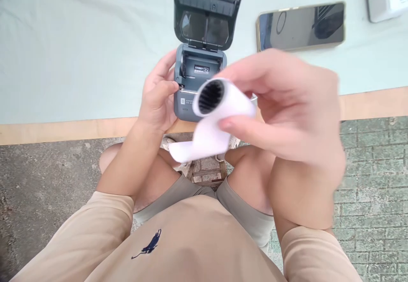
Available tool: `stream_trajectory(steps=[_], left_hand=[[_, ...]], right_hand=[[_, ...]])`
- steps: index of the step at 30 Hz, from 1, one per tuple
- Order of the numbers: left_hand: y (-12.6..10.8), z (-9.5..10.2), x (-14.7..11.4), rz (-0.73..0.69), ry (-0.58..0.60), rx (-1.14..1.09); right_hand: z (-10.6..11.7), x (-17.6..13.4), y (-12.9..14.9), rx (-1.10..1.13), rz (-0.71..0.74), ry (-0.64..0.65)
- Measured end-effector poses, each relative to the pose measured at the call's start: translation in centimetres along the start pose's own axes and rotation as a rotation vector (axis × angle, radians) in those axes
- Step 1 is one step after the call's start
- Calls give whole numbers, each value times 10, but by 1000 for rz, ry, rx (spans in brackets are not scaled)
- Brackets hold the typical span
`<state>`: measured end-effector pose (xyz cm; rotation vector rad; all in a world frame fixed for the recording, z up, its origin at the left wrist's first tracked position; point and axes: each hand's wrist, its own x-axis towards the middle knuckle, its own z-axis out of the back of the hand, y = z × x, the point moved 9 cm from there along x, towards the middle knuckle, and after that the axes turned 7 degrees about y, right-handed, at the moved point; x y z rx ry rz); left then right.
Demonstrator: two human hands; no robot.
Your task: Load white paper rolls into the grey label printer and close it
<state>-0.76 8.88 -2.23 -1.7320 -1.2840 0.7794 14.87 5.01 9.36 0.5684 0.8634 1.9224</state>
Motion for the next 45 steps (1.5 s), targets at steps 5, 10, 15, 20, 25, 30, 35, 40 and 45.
stream_trajectory(steps=[5,10,15,20,25,30,35,40,45], left_hand=[[0,-2,0,-37,40,-21],[1,-2,0,-3,20,37],[0,0,0,-33,18,52],[0,1,1,-69,57,131],[0,0,-1,-72,76,171],[-4,-6,-4,-54,80,16],[-8,-9,-7,-33,28,11],[-8,-7,-9,-19,-30,79],[-6,-5,-8,2,-22,111]], right_hand=[[-24,43,12,-343,5,7],[-37,56,-7,-549,-184,59],[-32,50,3,-548,-124,-13],[-46,44,11,-511,61,184],[3,34,23,-401,136,-344],[11,38,19,-121,180,-404],[3,44,16,-231,160,-242],[-30,53,-3,-390,3,176],[-37,58,-10,-375,-158,224]])
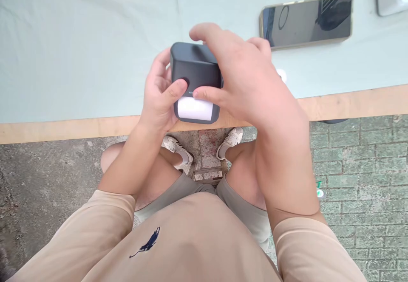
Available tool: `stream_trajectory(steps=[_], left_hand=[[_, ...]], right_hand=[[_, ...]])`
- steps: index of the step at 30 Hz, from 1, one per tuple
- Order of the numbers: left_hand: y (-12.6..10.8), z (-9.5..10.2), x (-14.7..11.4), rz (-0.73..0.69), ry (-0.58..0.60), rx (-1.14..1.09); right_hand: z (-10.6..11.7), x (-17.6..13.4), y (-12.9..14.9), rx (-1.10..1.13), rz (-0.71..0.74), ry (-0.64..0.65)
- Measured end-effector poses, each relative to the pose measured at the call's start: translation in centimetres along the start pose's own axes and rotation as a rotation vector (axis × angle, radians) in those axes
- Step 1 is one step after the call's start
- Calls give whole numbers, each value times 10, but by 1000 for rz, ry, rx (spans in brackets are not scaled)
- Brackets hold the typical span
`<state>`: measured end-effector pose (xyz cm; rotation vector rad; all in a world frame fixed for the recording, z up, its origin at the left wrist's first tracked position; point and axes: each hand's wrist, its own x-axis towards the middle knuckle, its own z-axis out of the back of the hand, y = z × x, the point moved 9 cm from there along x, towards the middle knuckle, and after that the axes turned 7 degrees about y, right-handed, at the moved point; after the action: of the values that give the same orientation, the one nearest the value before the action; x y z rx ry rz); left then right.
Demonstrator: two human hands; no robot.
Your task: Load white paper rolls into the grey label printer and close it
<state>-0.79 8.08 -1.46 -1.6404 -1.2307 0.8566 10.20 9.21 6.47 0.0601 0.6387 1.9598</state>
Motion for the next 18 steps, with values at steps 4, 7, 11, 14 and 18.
stream_trajectory(steps=[4,7,11,14,18], left_hand=[[0,0,2,-19,32,-19],[3,1,3,-7,47,-80],[7,6,5,31,28,-7],[10,9,5,50,23,9],[10,12,5,40,21,7]], right_hand=[[-3,1,-6,18,-40,8],[3,-4,-6,18,65,-43],[8,-11,-6,-31,131,-76],[5,-10,-4,-63,138,-45],[15,-11,-2,-68,125,-126]])
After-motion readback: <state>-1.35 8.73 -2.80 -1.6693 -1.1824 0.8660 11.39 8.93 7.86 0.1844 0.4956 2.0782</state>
